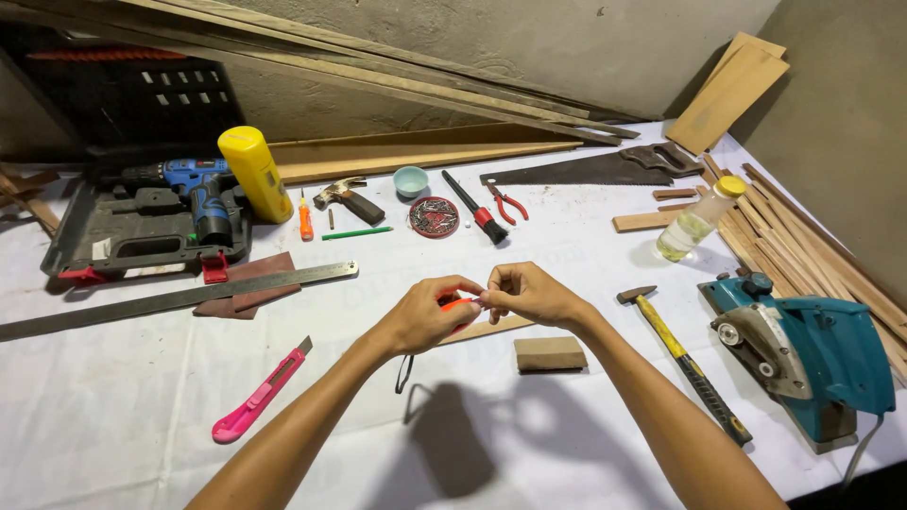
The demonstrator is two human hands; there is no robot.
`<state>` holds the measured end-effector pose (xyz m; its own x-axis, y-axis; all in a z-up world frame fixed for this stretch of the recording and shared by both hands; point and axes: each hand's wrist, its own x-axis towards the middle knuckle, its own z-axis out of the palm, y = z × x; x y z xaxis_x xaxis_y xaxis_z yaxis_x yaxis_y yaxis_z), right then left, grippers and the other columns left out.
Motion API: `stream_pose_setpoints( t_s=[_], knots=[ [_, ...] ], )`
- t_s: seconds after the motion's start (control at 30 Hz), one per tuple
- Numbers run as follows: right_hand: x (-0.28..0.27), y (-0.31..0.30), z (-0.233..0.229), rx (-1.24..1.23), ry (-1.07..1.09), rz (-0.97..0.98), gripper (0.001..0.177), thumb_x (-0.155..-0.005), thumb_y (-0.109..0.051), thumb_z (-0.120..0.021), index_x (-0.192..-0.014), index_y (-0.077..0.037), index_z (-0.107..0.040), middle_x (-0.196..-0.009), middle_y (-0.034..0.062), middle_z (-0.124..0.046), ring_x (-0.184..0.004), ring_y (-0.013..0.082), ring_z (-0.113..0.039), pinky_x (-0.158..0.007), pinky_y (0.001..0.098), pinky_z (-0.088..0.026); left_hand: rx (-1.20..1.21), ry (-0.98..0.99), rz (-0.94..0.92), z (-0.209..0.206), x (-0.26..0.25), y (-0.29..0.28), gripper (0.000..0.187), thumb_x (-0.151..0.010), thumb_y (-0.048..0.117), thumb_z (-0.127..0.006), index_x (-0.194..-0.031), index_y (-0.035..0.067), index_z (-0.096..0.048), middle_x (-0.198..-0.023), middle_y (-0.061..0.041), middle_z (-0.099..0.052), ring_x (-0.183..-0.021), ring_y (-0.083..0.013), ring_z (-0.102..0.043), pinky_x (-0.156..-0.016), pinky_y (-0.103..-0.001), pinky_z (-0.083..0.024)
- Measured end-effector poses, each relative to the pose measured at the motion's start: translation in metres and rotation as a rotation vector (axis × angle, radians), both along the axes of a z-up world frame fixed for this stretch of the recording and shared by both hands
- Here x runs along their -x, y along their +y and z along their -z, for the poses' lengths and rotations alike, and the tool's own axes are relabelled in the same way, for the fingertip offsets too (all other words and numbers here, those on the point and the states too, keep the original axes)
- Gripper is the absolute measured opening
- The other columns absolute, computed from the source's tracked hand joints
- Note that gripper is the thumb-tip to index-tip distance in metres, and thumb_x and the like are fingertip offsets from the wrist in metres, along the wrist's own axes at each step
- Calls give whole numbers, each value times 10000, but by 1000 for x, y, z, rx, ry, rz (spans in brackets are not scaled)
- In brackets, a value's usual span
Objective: Measure a piece of wood with a tape measure on a workbench.
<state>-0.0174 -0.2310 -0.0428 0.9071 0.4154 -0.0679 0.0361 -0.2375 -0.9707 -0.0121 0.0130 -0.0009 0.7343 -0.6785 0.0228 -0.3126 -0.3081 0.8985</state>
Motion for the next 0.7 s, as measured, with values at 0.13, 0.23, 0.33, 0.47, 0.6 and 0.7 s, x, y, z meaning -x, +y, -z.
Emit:
stream_pose_setpoints(
  t_s=[0.13, 0.23, 0.33, 0.47, 0.6, 0.7],
  knots=[
    [-2, -9, 4, 11, 1, 0, 248, -963, -228, -703, -845, -26, -619, -763, 38, -678, -739, 132, -714, -698, 280, -576, -183, 12, 25, 23, -12, 46, 438, -873, 339, -596, -1185, 69, -745, -675, -95, -641, -626, -159, -571, -610, -324, -492],
    [-7, -22, 5, -10, 14, 97, 210, -933, -227, -702, -862, -38, -642, -744, 32, -669, -724, 146, -731, -694, 287, -579, -236, -1, 54, 49, -25, 86, 424, -877, 345, -608, -1127, 41, -765, -796, 8, -717, -726, -112, -643, -725, -285, -521],
    [-13, -24, 10, 88, -36, 135, 225, -944, -250, -694, -868, -42, -660, -733, 40, -684, -728, 140, -712, -693, 289, -573, -352, 100, -10, 46, -22, 108, 421, -862, 369, -597, -1101, 77, -784, -737, -10, -699, -699, -128, -616, -720, -294, -511],
    [-4, -10, 7, 229, -79, 181, 267, -941, -281, -692, -834, -37, -666, -711, 50, -696, -706, 122, -710, -705, 276, -572, -419, 170, -51, 38, -20, 109, 405, -861, 380, -610, -1017, 70, -819, -692, -66, -643, -658, -165, -544, -664, -328, -481],
    [12, -11, 2, 386, -143, 345, 242, -908, -278, -725, -863, -41, -703, -711, 52, -709, -653, 109, -657, -629, 268, -551, -413, 136, -47, 39, -30, 101, 399, -849, 396, -624, -976, 73, -821, -694, -72, -674, -656, -157, -574, -670, -303, -499],
    [30, -16, -8, 475, -122, 519, 250, -884, -278, -758, -874, -32, -711, -696, 40, -702, -614, 112, -653, -565, 263, -545, -428, 115, -32, 42, -36, 81, 393, -838, 406, -629, -933, 79, -825, -699, -69, -705, -656, -163, -607, -671, -294, -503]
  ],
)
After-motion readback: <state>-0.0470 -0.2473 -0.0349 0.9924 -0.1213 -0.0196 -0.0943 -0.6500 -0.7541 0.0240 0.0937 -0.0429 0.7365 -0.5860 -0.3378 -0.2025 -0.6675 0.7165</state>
